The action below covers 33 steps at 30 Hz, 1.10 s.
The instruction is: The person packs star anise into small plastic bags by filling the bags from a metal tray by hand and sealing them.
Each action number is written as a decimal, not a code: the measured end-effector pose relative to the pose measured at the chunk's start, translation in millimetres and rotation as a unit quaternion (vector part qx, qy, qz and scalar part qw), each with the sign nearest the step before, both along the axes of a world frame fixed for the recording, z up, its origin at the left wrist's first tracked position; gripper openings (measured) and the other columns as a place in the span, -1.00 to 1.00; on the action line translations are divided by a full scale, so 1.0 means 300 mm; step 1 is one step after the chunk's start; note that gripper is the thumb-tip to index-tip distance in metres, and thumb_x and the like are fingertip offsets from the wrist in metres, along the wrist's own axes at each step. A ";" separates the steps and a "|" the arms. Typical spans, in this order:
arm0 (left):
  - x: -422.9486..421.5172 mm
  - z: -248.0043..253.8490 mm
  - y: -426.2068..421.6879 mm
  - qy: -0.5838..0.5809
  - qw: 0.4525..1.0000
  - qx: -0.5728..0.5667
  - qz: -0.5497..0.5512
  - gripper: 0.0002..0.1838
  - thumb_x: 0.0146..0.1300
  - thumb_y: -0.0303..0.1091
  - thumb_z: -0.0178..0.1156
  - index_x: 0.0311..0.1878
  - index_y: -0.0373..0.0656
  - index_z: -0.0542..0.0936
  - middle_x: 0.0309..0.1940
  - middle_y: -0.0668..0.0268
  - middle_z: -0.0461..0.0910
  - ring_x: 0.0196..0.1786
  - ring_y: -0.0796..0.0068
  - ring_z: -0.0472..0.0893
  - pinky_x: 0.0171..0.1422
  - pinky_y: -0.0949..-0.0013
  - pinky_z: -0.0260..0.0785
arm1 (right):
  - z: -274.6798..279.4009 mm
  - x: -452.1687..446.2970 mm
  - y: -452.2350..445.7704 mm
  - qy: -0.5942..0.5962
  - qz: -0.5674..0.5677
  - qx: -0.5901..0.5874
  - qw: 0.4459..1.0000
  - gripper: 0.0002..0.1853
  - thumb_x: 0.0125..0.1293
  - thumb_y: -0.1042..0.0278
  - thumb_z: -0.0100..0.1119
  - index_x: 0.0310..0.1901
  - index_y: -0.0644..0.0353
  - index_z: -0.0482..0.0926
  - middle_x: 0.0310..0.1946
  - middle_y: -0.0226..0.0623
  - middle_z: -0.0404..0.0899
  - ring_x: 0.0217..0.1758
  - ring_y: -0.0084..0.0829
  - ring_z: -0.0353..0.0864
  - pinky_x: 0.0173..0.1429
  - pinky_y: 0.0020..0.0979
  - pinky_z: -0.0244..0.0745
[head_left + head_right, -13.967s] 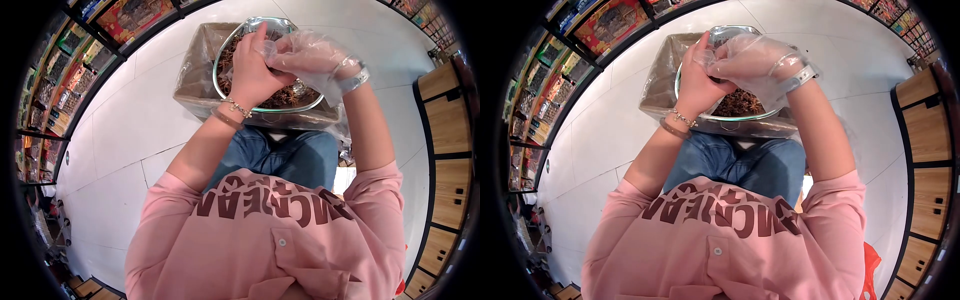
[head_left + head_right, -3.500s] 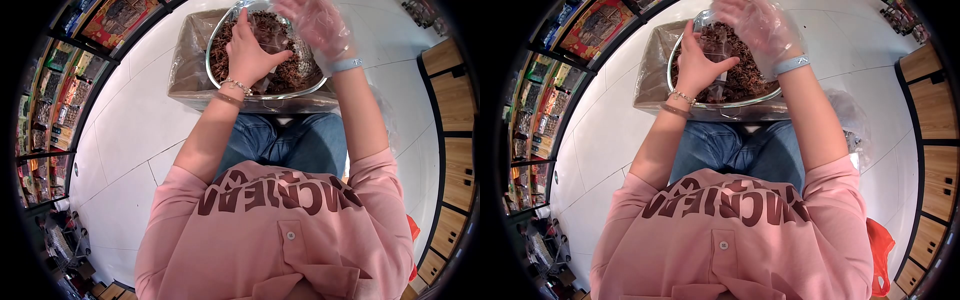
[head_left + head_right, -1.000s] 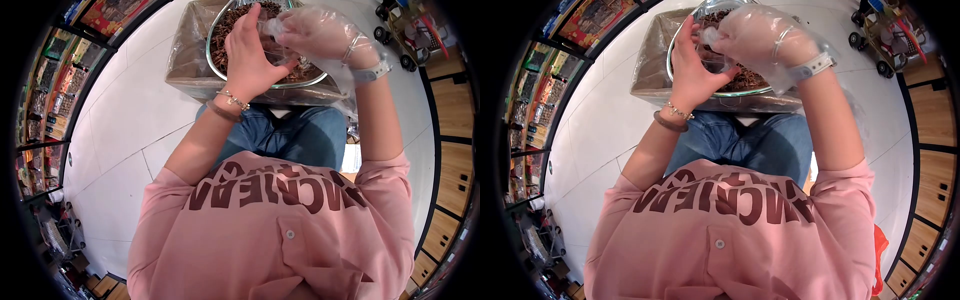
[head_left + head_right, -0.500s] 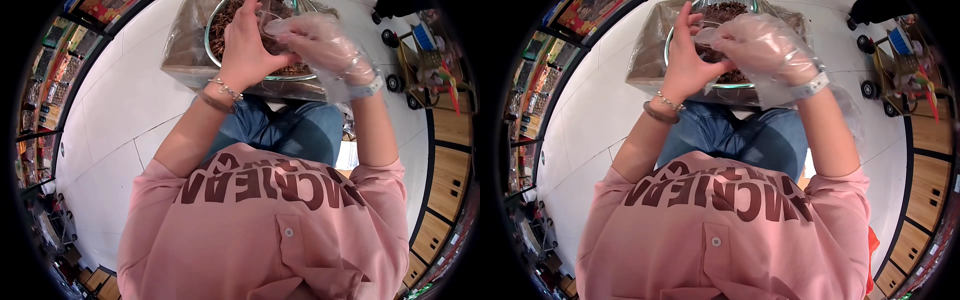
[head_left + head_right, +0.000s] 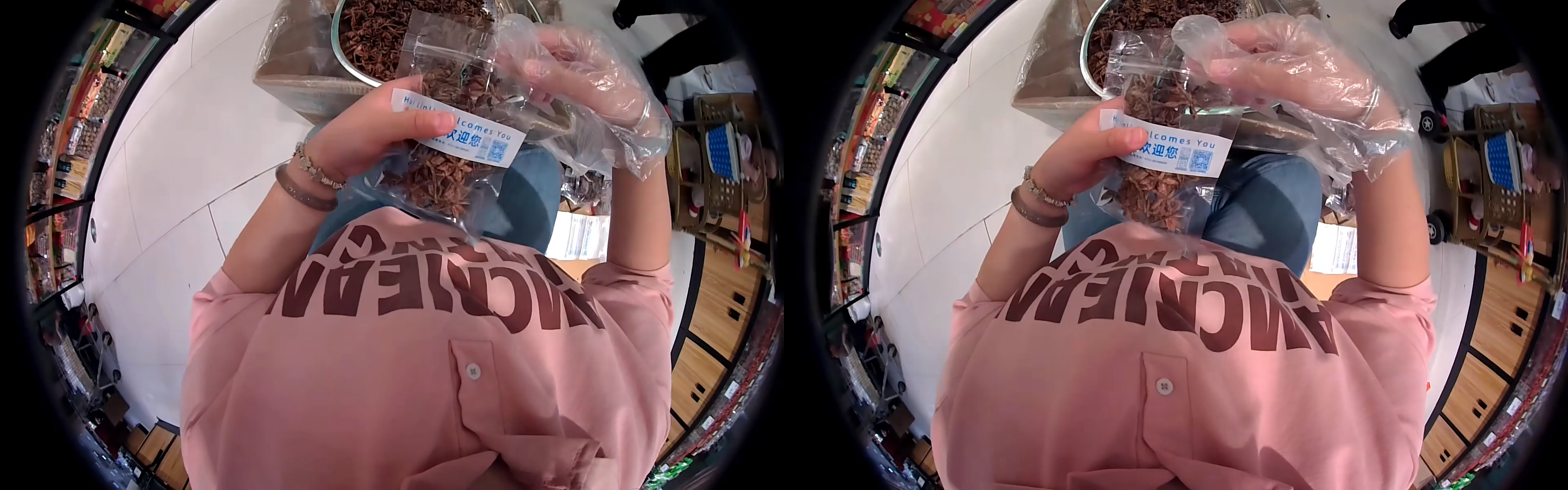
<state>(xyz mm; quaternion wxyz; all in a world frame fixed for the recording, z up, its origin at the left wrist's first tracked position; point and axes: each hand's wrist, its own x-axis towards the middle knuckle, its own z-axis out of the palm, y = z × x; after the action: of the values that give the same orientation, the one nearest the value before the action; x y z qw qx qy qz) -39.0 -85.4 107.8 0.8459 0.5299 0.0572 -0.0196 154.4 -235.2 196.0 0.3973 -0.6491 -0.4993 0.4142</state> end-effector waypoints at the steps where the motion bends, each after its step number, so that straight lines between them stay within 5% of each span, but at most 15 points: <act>1: -0.006 0.002 -0.005 0.008 1.000 -0.008 -0.001 -0.35 0.15 -0.16 0.36 0.17 -0.39 0.35 -0.08 0.22 0.61 -0.02 0.55 0.58 0.12 0.49 0.39 | -0.005 0.008 0.000 0.004 0.025 -0.016 1.000 -0.71 0.27 0.19 0.24 -0.21 0.31 0.63 -0.38 -0.38 0.59 -0.35 -0.63 0.47 -0.23 -0.55 0.38; 6: -0.017 0.006 -0.041 0.005 1.000 0.017 0.004 -0.41 0.20 -0.21 0.30 0.18 -0.38 0.38 -0.13 0.24 0.62 -0.08 0.58 0.60 0.06 0.52 0.42 | -0.026 0.051 -0.005 0.044 0.138 -0.100 0.984 -0.77 0.25 0.26 0.28 -0.25 0.30 0.67 -0.53 -0.36 0.61 -0.53 -0.66 0.46 -0.47 -0.58 0.29; 9: -0.026 0.027 -0.057 0.013 0.999 0.013 -0.031 -0.43 0.24 -0.23 0.24 0.22 -0.37 0.38 -0.13 0.30 0.61 -0.09 0.64 0.58 0.03 0.54 0.42 | -0.030 0.046 -0.013 0.075 0.216 -0.079 0.970 -0.72 0.26 0.23 0.25 -0.39 0.32 0.57 -0.51 -0.28 0.58 -0.47 -0.54 0.58 -0.44 -0.54 0.42; 13: -0.027 0.001 -0.069 0.031 0.998 0.020 -0.043 -0.52 0.35 -0.24 0.10 0.24 -0.33 0.38 -0.13 0.44 0.57 -0.13 0.75 0.52 0.00 0.59 0.38 | -0.080 0.046 -0.056 0.086 0.054 -0.028 0.994 -0.72 0.24 0.22 0.27 -0.25 0.32 0.59 -0.42 -0.19 0.64 -0.51 -0.45 0.62 -0.45 -0.51 0.52; 14: -0.030 0.000 -0.063 0.041 0.998 0.019 -0.041 -0.53 0.37 -0.22 0.08 0.23 -0.33 0.39 -0.14 0.45 0.58 -0.13 0.75 0.52 -0.01 0.59 0.38 | -0.042 0.030 -0.044 0.003 0.024 -0.068 0.997 -0.66 0.23 0.17 0.28 -0.15 0.31 0.58 -0.34 -0.18 0.66 -0.46 -0.45 0.65 -0.44 -0.50 0.56; 21: -0.065 0.009 -0.080 0.064 0.995 0.081 0.009 -0.56 0.44 -0.13 -0.02 0.13 -0.32 0.52 -0.22 0.48 0.57 -0.20 0.76 0.47 -0.05 0.60 0.34 | -0.048 0.052 -0.060 0.038 0.212 -0.134 0.967 -0.62 0.20 0.10 0.31 -0.17 0.31 0.61 -0.44 -0.19 0.66 -0.45 -0.47 0.63 -0.43 -0.44 0.56; 27: -0.071 0.030 -0.078 0.042 0.992 0.120 0.017 -0.54 0.45 -0.12 -0.03 0.17 -0.33 0.50 -0.29 0.49 0.55 -0.24 0.76 0.44 -0.09 0.61 0.34 | -0.065 0.016 -0.127 0.041 0.044 0.047 0.997 -0.68 0.32 0.16 0.20 -0.27 0.34 0.63 -0.42 -0.12 0.66 -0.53 -0.40 0.59 -0.46 -0.44 0.51; 30: -0.067 0.022 -0.093 0.010 0.990 0.132 0.055 -0.58 0.46 -0.12 -0.05 0.12 -0.23 0.57 -0.51 0.60 0.38 -0.45 0.80 0.27 -0.35 0.64 0.18 | -0.068 0.029 -0.110 0.086 0.030 0.125 0.988 -0.64 0.37 0.14 0.12 -0.27 0.36 0.63 -0.32 -0.01 0.66 -0.53 -0.38 0.60 -0.47 -0.43 0.51; 33: -0.076 0.038 -0.074 0.018 0.992 0.124 0.015 -0.55 0.46 -0.14 -0.05 0.19 -0.32 0.49 -0.23 0.46 0.57 -0.22 0.75 0.46 -0.09 0.59 0.36 | -0.019 0.021 -0.104 0.103 0.030 0.075 0.991 -0.60 0.37 0.08 0.11 -0.25 0.36 0.63 -0.23 0.01 0.64 -0.50 -0.38 0.60 -0.38 -0.45 0.52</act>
<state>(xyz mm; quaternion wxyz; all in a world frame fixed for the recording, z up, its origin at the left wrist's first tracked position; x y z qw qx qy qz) -61.7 -107.7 119.2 0.7724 0.6297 0.0823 -0.0096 160.6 -266.5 190.3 0.4816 -0.5560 -0.5047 0.4518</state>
